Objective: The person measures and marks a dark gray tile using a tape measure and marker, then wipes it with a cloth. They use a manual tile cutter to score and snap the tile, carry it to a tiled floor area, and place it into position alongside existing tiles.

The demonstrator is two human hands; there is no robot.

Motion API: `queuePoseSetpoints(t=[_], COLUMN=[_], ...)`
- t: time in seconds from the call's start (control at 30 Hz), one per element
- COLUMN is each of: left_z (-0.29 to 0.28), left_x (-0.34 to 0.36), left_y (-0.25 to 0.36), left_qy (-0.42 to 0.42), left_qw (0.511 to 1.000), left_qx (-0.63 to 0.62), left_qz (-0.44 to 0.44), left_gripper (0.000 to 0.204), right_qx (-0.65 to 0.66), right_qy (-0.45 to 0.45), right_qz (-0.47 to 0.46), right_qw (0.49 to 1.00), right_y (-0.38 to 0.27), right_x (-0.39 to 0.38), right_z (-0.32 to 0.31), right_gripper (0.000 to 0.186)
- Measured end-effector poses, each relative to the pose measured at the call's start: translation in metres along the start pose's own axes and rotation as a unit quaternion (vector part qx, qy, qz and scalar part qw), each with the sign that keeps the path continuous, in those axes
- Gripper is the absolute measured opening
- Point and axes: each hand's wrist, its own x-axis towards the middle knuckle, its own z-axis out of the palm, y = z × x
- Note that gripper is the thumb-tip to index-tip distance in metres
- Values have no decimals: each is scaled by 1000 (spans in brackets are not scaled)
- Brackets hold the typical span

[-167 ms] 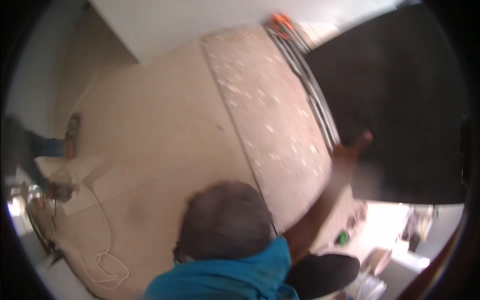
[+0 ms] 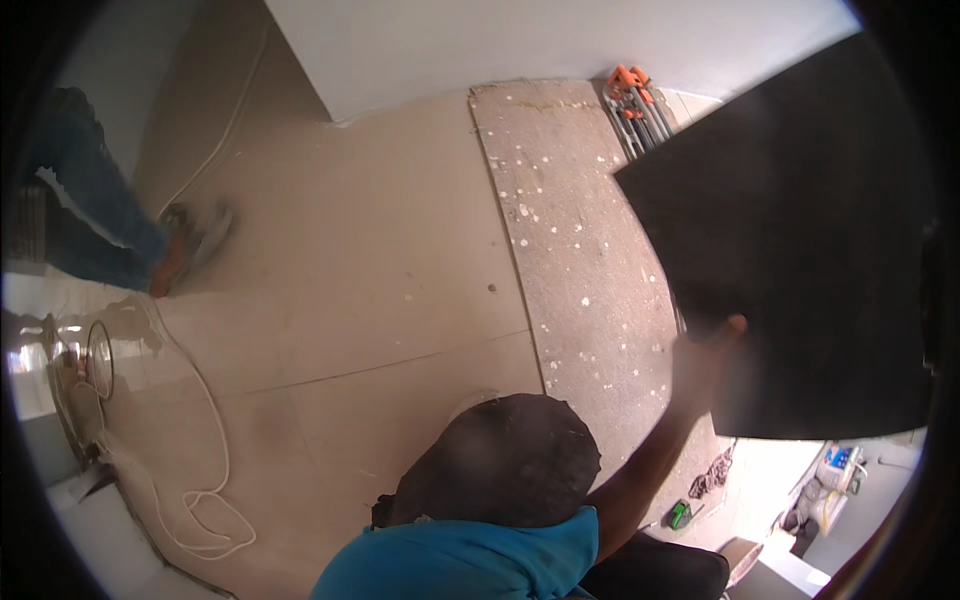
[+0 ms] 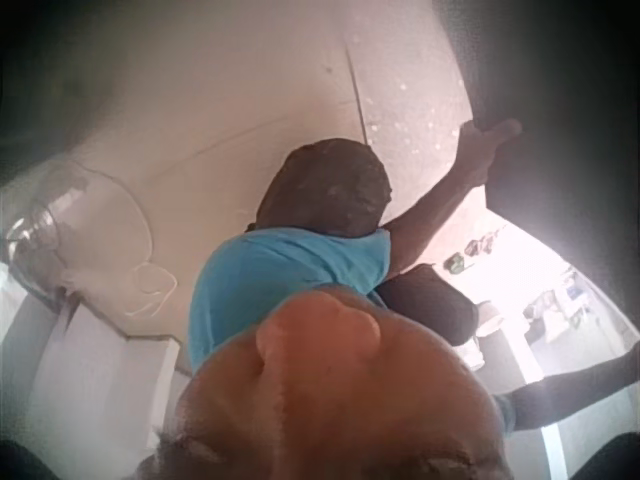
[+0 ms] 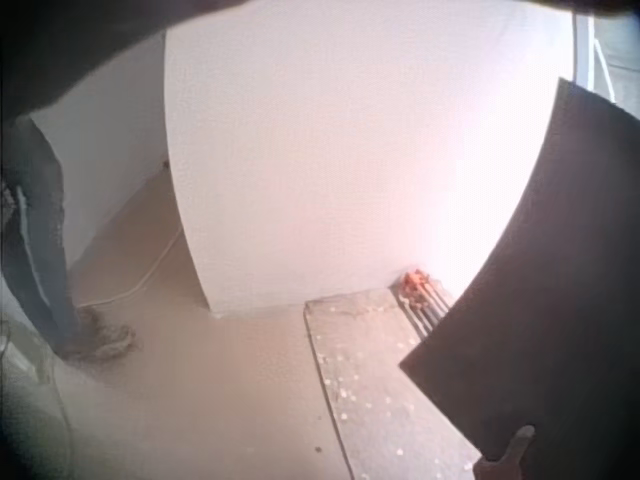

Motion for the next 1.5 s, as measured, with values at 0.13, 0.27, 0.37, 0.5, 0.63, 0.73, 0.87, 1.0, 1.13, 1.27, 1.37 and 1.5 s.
queuePoseSetpoints(t=[0.13,0.27,0.37,0.5,0.63,0.73,0.87,1.0,1.13,1.27,1.37,1.5], left_z=[-26,-36,-55,-82,-101,-118,-152,-172,-164,-148,-141,-128], left_x=[13,28,28,48,73,86,90,103,94,59,42,36], left_y=[28,60,94,115,131,143,150,167,159,139,129,117], left_qy=[138,242,400,215,252,250,226,209,219,146,228,302], left_qw=[982,931,882,881,837,829,799,478,555,806,769,722], left_qx=[-82,-160,-82,-44,-29,-23,36,455,365,-25,-18,97], left_qz=[100,224,236,419,485,499,556,722,715,573,597,615], left_gripper=[21,58,91,93,90,90,94,98,94,86,87,92], right_qx=[111,181,226,243,225,65,-59,-43,-71,9,105,253], right_qy=[-44,-44,-13,38,11,-270,-296,-277,-357,-400,-431,-356], right_qz=[-28,-74,-115,-151,-125,-29,-132,-238,-309,-336,-257,-251], right_qw=[992,980,967,957,966,960,944,930,879,853,858,864], right_y=[-33,-58,-62,-17,61,118,167,176,169,173,178,178], right_x=[-32,-14,27,80,79,13,-64,-53,-16,7,17,15], right_z=[121,184,197,203,260,327,399,459,477,470,469,463], right_gripper=[31,30,30,30,30,29,41,36,36,25,24,17])
